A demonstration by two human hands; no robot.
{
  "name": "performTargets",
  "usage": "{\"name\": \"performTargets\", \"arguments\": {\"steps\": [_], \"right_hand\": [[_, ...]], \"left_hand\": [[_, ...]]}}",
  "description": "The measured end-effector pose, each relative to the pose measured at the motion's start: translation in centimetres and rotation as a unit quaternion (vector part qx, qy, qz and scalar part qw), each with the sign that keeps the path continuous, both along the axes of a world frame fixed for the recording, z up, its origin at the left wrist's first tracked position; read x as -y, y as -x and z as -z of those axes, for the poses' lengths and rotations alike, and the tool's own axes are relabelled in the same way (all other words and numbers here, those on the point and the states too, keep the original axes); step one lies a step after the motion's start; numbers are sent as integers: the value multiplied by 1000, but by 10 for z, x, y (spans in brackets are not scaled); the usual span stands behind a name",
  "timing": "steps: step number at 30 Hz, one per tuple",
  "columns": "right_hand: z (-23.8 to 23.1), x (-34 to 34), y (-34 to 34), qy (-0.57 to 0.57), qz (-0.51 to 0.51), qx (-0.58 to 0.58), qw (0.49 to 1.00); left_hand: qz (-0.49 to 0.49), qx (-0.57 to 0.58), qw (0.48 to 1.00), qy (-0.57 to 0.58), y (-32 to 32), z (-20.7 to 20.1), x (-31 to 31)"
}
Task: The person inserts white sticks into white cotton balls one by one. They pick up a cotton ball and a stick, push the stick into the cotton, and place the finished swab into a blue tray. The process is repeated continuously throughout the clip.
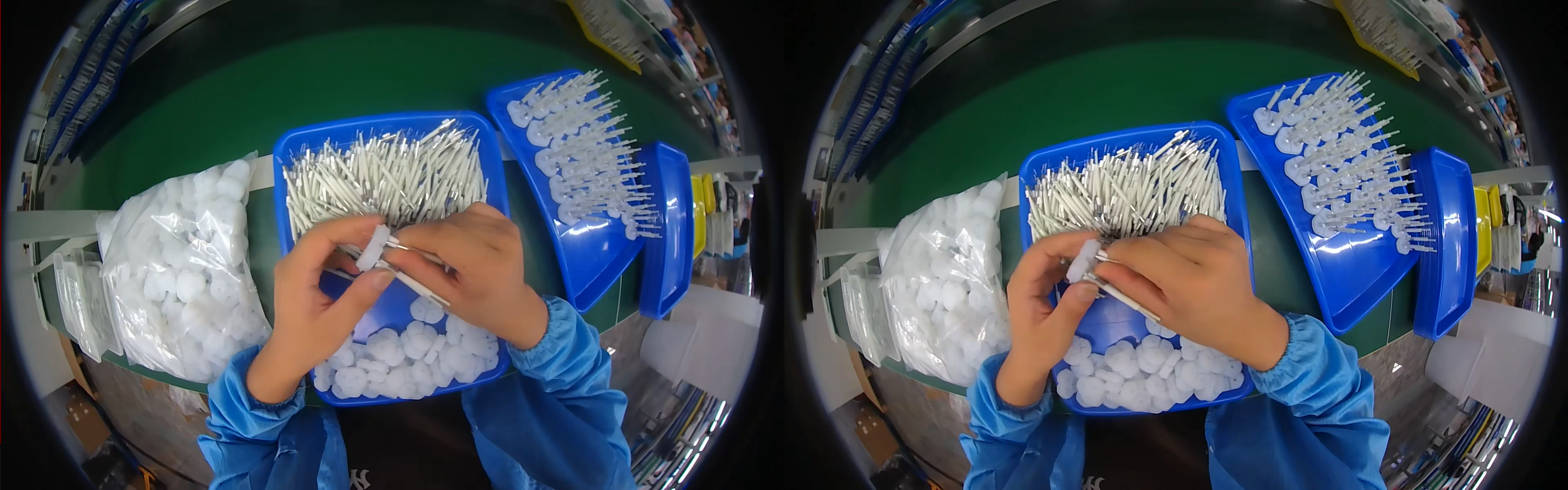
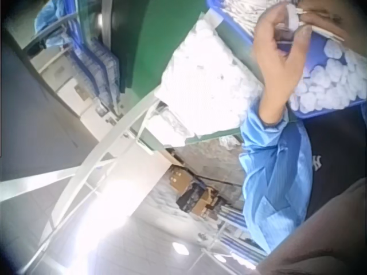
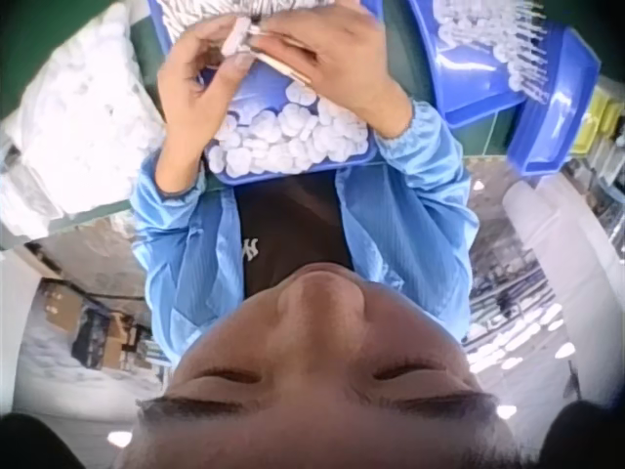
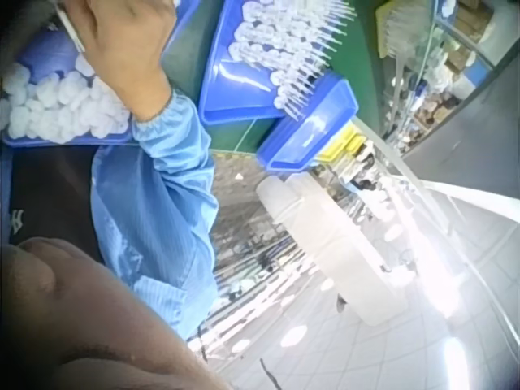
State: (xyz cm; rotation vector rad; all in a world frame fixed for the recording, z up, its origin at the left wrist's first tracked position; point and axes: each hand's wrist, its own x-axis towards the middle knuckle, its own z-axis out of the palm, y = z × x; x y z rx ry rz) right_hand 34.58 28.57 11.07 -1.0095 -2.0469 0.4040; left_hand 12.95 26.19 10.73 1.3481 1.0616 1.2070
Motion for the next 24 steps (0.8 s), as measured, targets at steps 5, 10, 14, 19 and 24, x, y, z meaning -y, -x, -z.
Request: {"name": "performTargets", "arguments": {"steps": [5, 10, 14, 19, 24], "right_hand": [[3, -5, -5, 129, -44, -142, 980], [-3, 2, -3, 281, -78, -237, 927], [1, 5, -2, 268, -70, -213, 937], [1, 4, -3, 346, -85, -295, 887], [3, 3, -3, 427, -107, -338, 832]], "left_hand": [[-4, -75, 994, -75, 13, 9, -1], [17, -190, 963, -192, 9, -1, -4], [37, -175, 965, -190, 8, -1, -1], [83, -151, 972, -159, 11, -2, -2], [93, -150, 973, -151, 8, -3, -3]]}}
